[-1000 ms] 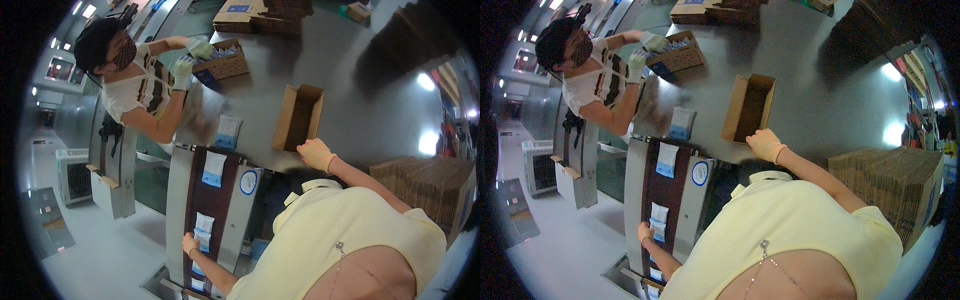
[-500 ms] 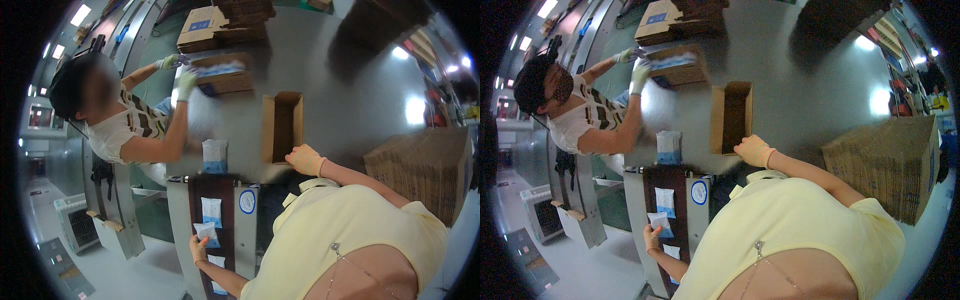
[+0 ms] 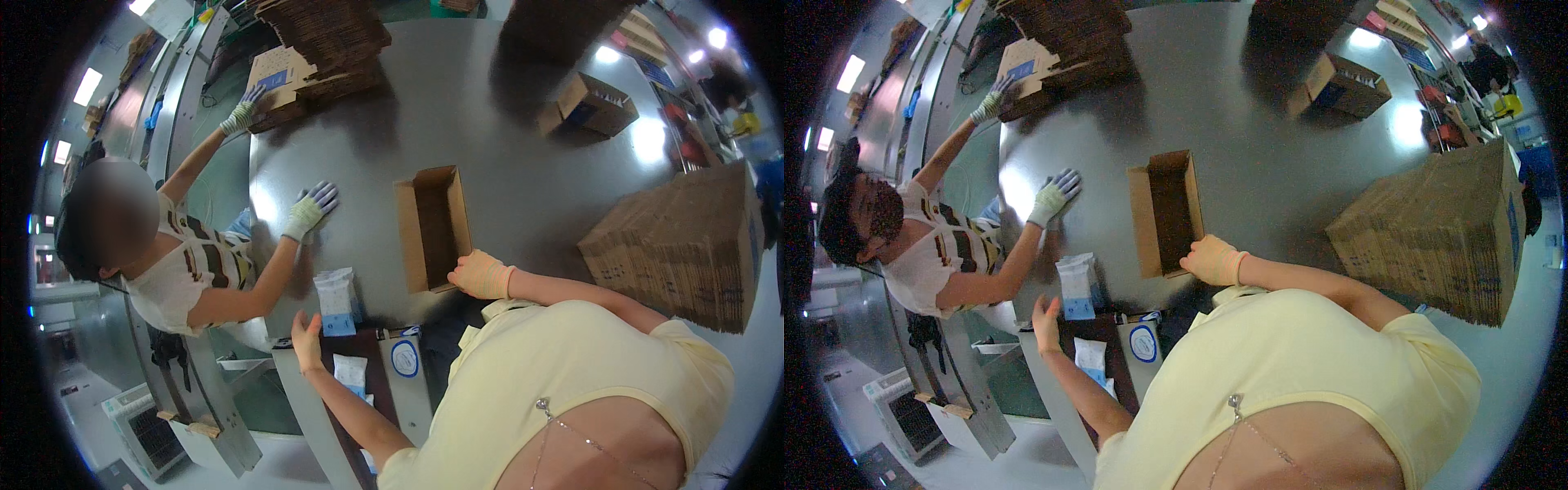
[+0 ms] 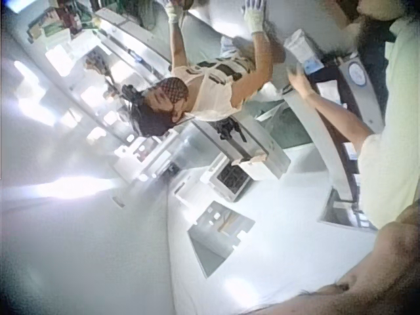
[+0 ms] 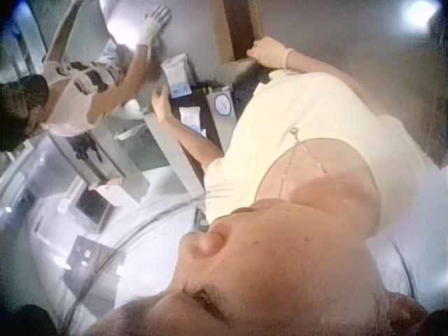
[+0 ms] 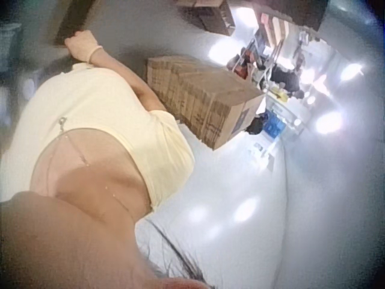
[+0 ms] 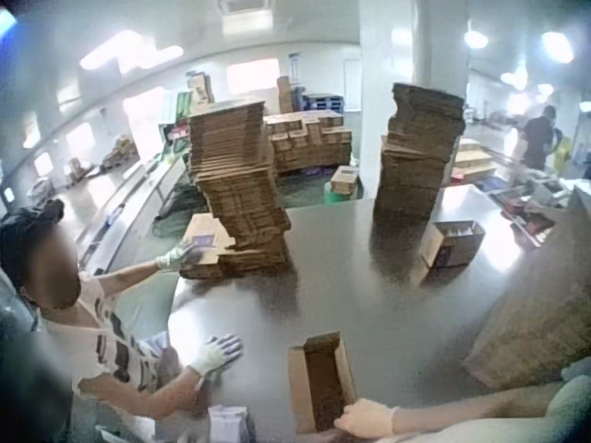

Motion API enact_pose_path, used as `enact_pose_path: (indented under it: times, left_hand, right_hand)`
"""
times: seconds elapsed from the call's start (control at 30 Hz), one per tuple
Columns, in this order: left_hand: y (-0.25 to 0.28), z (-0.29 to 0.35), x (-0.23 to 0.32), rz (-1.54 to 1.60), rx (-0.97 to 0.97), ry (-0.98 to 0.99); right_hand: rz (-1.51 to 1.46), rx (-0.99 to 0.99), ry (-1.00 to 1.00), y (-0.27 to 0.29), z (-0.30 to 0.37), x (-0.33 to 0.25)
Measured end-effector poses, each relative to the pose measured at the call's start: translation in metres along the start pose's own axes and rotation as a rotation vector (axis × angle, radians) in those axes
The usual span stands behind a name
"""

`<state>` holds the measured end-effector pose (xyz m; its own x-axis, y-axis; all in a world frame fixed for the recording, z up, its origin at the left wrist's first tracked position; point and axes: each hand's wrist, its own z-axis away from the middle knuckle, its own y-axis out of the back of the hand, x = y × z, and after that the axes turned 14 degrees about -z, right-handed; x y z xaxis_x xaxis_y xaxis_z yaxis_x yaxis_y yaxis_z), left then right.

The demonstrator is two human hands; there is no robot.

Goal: The person packs small blue and white packets into cardboard boxes in a warehouse setting. They repeatedly pick up packets from a conveyor belt, place them into open boxes, and then close the boxes before moving them aside.

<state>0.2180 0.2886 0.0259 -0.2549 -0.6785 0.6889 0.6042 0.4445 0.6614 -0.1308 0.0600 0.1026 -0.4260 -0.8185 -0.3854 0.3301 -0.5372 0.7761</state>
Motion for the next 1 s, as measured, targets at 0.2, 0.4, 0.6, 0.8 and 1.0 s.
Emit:
enact_pose_path:
  times: [0.2, 0.4, 0.6, 0.8, 1.0]
  left_hand:
    - [-0.069, -0.091, 0.010, -0.064, -0.758, 0.107]
    - [-0.203, 0.011, 0.191, -1.156, -0.259, -0.679]
    - [-0.267, 0.010, 0.155, -0.904, -0.150, -0.556]
    - [-0.178, 0.006, 0.220, 0.124, -0.196, -0.488]
    - [-0.223, 0.014, 0.246, 0.490, -0.617, -0.643]
  right_hand:
    - [0.060, 0.008, 0.010, 0.012, 0.011, 0.011]
    - [-0.004, 0.020, 0.017, -0.010, 0.055, 0.075]
    - [0.086, -0.006, 0.006, -0.015, 0.047, 0.077]
    - [0.057, 0.042, -0.015, -0.014, 0.045, 0.077]
    - [-0.098, 0.072, -0.041, -0.039, 0.013, 0.081]
